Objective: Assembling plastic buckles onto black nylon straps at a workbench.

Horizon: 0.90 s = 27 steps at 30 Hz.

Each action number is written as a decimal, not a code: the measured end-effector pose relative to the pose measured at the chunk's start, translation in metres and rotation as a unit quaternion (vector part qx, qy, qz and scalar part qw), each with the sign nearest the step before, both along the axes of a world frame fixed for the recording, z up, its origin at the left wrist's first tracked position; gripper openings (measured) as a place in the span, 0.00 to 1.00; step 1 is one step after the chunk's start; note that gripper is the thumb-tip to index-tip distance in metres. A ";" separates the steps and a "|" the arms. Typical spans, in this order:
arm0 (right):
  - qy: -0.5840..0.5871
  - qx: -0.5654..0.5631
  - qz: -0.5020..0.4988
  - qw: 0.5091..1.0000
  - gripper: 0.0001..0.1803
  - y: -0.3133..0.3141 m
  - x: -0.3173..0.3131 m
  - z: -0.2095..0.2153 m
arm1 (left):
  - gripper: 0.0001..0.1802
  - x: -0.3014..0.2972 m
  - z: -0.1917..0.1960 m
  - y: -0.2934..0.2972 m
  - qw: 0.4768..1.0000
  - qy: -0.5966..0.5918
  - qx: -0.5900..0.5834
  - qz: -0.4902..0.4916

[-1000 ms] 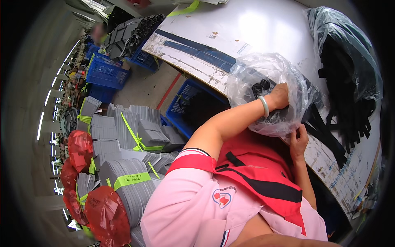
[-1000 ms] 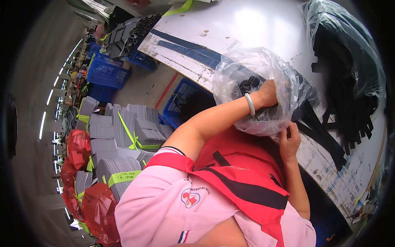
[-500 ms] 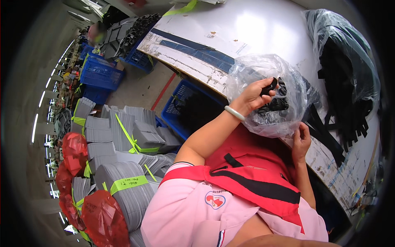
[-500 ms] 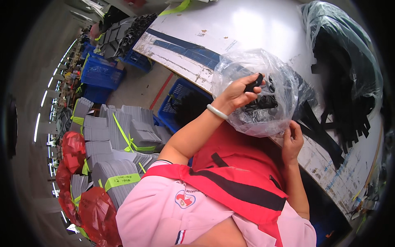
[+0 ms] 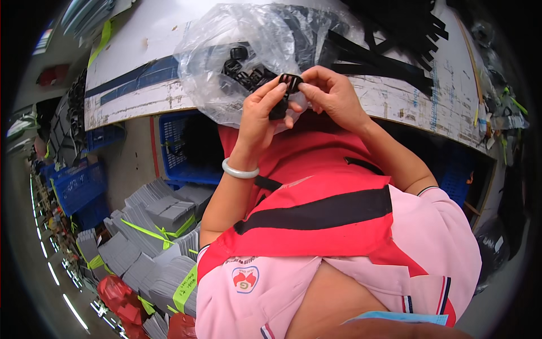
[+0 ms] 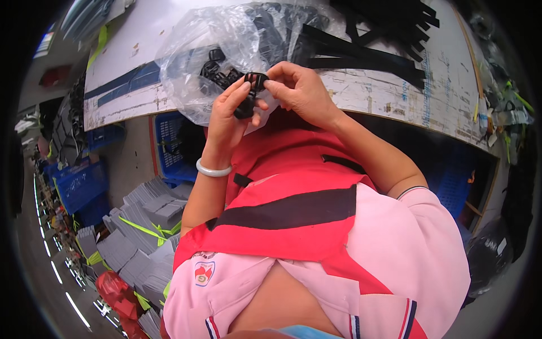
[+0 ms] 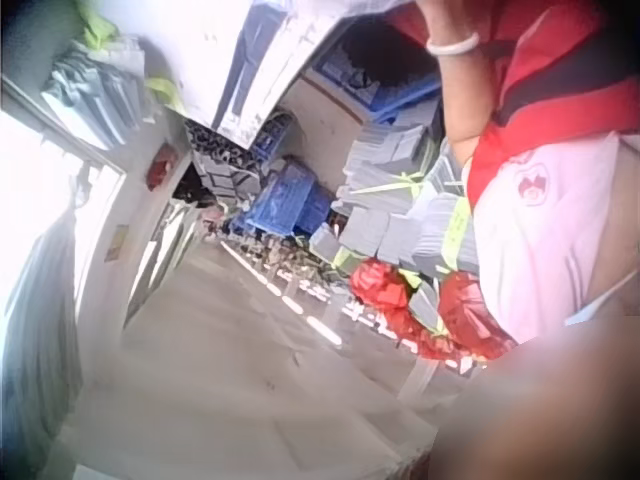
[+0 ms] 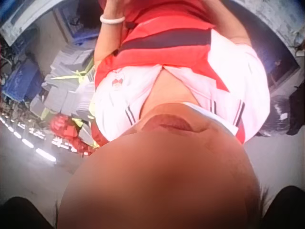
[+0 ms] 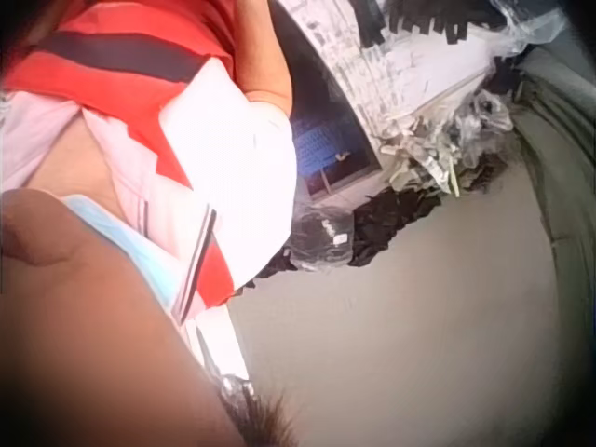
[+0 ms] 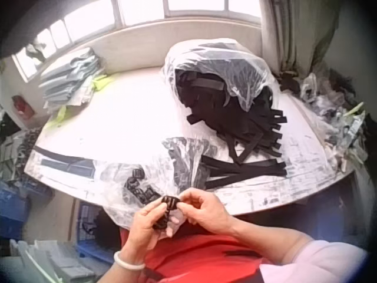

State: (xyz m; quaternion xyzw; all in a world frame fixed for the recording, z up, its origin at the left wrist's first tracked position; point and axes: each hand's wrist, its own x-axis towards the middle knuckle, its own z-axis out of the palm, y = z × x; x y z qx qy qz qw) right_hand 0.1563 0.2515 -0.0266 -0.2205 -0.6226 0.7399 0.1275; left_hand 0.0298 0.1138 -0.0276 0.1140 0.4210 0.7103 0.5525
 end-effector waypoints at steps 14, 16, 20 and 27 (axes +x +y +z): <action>-0.043 0.645 -0.166 0.745 0.16 0.124 0.009 -0.053 | 0.06 -0.022 -0.014 -0.023 0.993 -0.062 -0.002 0.099; -0.074 0.536 -0.100 0.835 0.16 0.128 0.006 -0.048 | 0.08 -0.015 -0.011 -0.025 0.994 -0.051 -0.006 0.094; -0.008 0.468 -0.139 0.873 0.15 0.128 0.001 -0.031 | 0.10 -0.010 -0.011 -0.032 0.994 -0.032 -0.011 0.103; 0.023 0.345 -0.158 0.925 0.14 0.117 -0.013 -0.034 | 0.10 -0.002 -0.003 -0.027 0.994 -0.014 -0.021 0.110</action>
